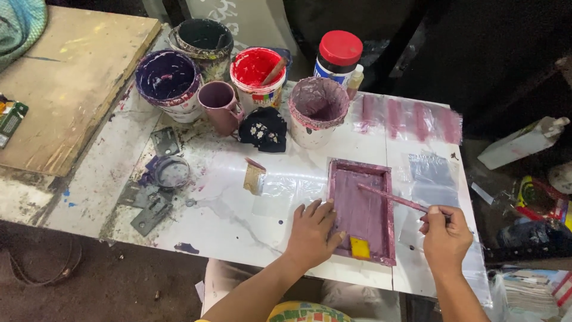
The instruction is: Mixing purple ink in a container and applying it to a small rectangular frame on a workbench.
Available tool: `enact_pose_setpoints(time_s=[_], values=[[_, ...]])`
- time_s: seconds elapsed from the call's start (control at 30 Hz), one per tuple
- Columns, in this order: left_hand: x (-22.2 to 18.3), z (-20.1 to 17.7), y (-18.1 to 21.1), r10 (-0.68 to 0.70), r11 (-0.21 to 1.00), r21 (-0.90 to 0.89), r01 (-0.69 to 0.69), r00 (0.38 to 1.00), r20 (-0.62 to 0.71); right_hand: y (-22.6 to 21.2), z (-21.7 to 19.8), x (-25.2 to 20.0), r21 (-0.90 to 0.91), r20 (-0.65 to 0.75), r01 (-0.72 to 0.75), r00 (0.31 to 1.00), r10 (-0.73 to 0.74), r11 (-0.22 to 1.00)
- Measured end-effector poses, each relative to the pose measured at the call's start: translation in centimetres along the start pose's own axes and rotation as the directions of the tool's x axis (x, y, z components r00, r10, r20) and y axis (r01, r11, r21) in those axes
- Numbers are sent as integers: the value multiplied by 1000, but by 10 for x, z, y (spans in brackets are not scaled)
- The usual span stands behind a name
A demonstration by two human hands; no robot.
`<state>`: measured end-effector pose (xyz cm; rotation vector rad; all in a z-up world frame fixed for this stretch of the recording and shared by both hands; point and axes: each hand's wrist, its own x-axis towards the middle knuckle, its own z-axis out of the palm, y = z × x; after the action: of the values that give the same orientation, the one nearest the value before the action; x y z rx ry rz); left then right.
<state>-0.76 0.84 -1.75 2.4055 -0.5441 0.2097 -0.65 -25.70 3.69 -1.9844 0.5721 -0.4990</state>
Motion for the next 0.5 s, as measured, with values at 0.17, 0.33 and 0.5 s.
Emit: enact_pose_setpoints(time_s=[0.17, 0.33, 0.5], values=[[0, 1, 0, -16, 1000, -5, 16, 999, 34, 20, -1, 4, -42, 9, 193, 981, -193, 980], [-1, 1, 0, -8, 1000, 5, 8, 1000, 17, 23, -1, 4, -69, 14, 286, 958, -286, 956], [0, 3, -1, 17, 1000, -4, -17, 999, -34, 24, -1, 6, -95, 17, 307, 952, -307, 947]])
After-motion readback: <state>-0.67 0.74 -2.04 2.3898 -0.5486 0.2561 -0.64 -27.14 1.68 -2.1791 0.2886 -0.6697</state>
